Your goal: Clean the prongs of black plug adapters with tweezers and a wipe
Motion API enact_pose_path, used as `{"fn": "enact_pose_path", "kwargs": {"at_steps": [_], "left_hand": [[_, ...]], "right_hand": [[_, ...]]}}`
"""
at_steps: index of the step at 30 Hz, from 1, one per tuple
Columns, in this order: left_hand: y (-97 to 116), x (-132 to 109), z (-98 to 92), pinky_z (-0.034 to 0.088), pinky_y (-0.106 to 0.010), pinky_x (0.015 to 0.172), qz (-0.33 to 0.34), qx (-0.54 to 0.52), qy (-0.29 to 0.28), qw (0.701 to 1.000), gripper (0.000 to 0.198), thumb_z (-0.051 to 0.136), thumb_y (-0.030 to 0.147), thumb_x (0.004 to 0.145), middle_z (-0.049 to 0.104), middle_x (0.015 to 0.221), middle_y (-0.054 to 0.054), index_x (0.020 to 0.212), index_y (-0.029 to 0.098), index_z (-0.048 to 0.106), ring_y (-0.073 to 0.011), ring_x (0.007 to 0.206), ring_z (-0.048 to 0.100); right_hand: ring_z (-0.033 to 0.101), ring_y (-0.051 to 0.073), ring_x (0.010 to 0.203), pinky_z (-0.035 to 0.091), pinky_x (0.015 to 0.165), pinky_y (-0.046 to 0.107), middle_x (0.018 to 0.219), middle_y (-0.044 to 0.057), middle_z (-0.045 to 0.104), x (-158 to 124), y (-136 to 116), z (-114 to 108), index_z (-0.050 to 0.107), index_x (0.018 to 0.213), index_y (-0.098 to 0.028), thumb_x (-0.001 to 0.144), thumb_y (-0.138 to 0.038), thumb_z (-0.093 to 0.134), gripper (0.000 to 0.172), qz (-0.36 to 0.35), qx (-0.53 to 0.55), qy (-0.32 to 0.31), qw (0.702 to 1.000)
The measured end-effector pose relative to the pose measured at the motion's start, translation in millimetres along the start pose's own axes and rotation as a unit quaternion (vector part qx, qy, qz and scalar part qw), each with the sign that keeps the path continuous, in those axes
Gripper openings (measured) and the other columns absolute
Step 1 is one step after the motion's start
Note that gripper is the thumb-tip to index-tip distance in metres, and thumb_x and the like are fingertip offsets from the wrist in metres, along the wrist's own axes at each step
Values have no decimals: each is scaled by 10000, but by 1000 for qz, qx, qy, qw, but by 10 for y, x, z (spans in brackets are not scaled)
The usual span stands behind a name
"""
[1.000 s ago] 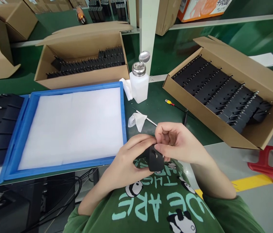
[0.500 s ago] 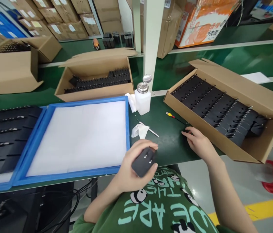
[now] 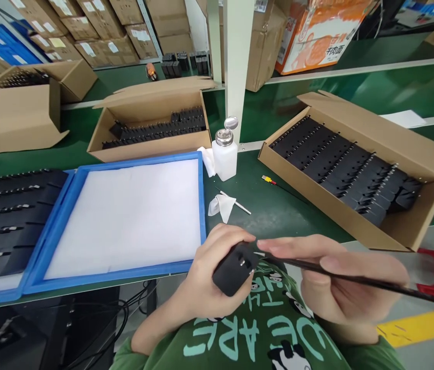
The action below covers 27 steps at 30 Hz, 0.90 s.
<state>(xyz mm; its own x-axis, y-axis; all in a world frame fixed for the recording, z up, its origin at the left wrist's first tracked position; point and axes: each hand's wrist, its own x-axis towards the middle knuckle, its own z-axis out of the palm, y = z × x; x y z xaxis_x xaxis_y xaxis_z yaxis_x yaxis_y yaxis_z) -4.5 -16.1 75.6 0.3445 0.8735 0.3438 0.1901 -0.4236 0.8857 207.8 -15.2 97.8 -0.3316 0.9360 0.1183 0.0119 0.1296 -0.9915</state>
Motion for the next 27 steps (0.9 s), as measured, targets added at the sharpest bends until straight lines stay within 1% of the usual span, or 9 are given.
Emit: {"fn": "enact_pose_path", "kwargs": {"at_steps": [2,5,7,10,15,17,21,25,27], "left_hand": [[8,1,1,518,-338,835,7,-3,0,1000,476,648,48,773,625,1062,-67,1213,206,562,-197,971,587],[11,-1,-2,521,-338,833,12,-7,-3,1000,479,652,50,768,622,1072,-75,1216,194,564,-201,979,589],[6,-1,-5,522,-336,832,16,-8,-3,1000,477,658,54,771,623,1079,-81,1220,183,564,-201,982,590],[-6,0,-9,522,-333,830,27,-11,0,1000,475,660,50,769,622,1073,-86,1220,164,566,-198,980,589],[-20,-6,-14,523,-335,835,27,-14,-2,1000,469,667,46,768,623,1071,-85,1213,158,570,-194,981,587],[-25,-12,-15,523,-338,840,25,-15,-4,1000,470,669,46,771,622,1071,-86,1216,159,570,-197,990,587],[-34,-21,-16,525,-341,843,22,-15,-2,1000,490,671,42,767,621,1090,-93,1231,157,566,-201,999,588],[-37,-21,-22,525,-346,857,18,-10,-10,1000,486,671,39,764,624,1079,-87,1224,159,569,-201,998,585],[-40,-19,-25,525,-348,862,17,-10,-9,1000,492,668,37,765,625,1084,-86,1229,163,568,-202,1003,587]], "right_hand": [[753,312,959,655,823,511,946,85,752,53,-55,-11,591,881,-334,880,-503,670,186,-28,3,-5,1000],[765,283,911,673,798,453,917,71,755,99,-57,-12,612,869,-330,906,-421,656,107,-64,1,-9,998],[769,273,898,676,781,418,890,73,753,91,0,29,627,891,-320,918,-424,638,108,-89,-9,9,996],[772,250,874,670,767,355,848,77,744,43,121,103,640,933,-302,955,-465,571,179,-122,-24,50,991],[773,219,890,660,789,320,983,61,764,-6,198,129,631,1057,-344,1000,-333,513,131,-182,-14,64,981],[772,222,911,659,782,315,1016,64,768,-10,193,120,627,1092,-355,1000,-320,510,153,-177,-18,56,982],[771,228,918,655,700,284,979,101,779,-31,200,104,648,1123,-331,1013,-416,470,227,-124,-49,38,990],[773,242,902,664,703,301,959,99,783,-38,187,101,653,1076,-335,1006,-455,481,221,-107,-56,46,992],[771,241,912,667,723,295,964,91,784,-26,160,102,652,1023,-330,1007,-424,490,188,-115,-54,49,991]]}}
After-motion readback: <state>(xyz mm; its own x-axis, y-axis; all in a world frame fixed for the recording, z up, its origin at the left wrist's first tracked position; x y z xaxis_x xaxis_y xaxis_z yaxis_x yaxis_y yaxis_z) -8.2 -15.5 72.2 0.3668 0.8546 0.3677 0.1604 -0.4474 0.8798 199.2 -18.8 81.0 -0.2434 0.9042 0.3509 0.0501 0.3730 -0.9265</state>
